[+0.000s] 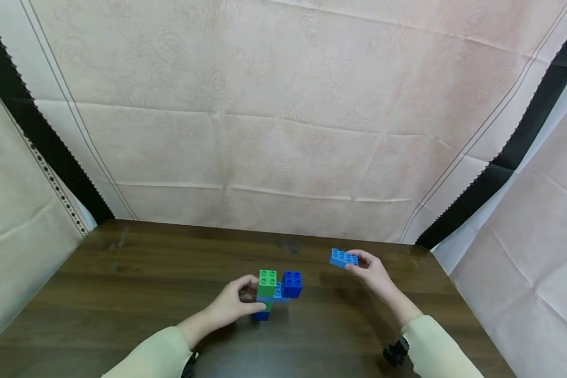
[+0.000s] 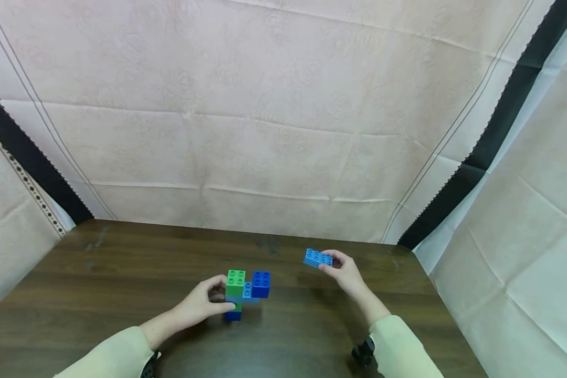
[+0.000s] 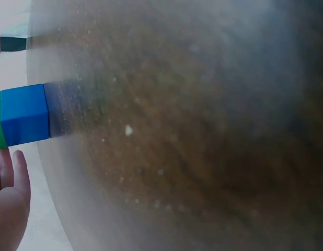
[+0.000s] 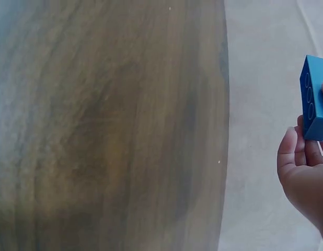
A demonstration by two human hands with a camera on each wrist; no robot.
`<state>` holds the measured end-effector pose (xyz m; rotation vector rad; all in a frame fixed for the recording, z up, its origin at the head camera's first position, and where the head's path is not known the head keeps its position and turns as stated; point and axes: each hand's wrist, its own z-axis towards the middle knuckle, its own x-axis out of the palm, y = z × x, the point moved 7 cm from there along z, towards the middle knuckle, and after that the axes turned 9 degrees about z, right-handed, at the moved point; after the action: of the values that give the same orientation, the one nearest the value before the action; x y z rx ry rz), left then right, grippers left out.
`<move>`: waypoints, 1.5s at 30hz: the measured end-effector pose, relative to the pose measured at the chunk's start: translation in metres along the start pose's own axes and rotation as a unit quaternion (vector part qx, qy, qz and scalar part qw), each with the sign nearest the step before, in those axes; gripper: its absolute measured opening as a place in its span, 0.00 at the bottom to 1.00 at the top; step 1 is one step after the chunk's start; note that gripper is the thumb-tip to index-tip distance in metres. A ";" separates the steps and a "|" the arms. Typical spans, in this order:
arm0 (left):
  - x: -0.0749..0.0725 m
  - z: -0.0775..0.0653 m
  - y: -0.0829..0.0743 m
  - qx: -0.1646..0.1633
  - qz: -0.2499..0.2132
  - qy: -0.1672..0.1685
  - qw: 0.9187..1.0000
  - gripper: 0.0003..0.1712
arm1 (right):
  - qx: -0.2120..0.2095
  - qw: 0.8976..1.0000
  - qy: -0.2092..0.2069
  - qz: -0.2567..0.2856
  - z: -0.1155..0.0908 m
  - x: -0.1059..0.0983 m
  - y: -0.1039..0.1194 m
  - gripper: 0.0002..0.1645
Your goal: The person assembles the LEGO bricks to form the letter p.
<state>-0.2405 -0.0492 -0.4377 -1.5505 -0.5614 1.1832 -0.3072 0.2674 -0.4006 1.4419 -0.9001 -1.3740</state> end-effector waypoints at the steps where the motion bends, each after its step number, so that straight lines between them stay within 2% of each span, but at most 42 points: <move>1: 0.000 0.000 0.000 -0.001 0.000 0.000 1.000 0.24 | -0.001 1.000 -0.001 -0.003 -0.001 0.001 0.002 0.24; 7: -0.003 0.002 -0.006 0.012 0.009 -0.023 1.000 0.29 | -0.002 1.000 -0.001 -0.011 -0.004 0.003 0.010 0.24; 10: -0.004 0.003 -0.010 0.022 0.013 -0.028 0.999 0.27 | -0.002 1.000 0.004 -0.008 -0.005 0.005 0.012 0.24; 16: -0.005 0.004 -0.014 0.034 0.016 -0.019 0.999 0.23 | 0.001 1.000 0.009 -0.006 -0.006 0.006 0.014 0.24; 24: -0.007 0.002 -0.014 0.035 -0.001 -0.012 0.999 0.21 | -0.001 1.000 0.005 -0.013 -0.007 0.006 0.015 0.24; 35: -0.008 0.001 -0.009 0.022 -0.015 -0.018 0.999 0.21 | -0.001 1.000 0.009 -0.004 -0.006 0.010 0.019 0.24; 45: -0.008 0.002 -0.007 0.021 -0.014 -0.018 1.000 0.22 | -0.018 0.999 0.030 0.008 -0.007 0.020 0.038 0.25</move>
<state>-0.2439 -0.0529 -0.4276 -1.4834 -0.5763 1.1978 -0.2946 0.2377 -0.3713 1.4383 -0.8421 -1.3218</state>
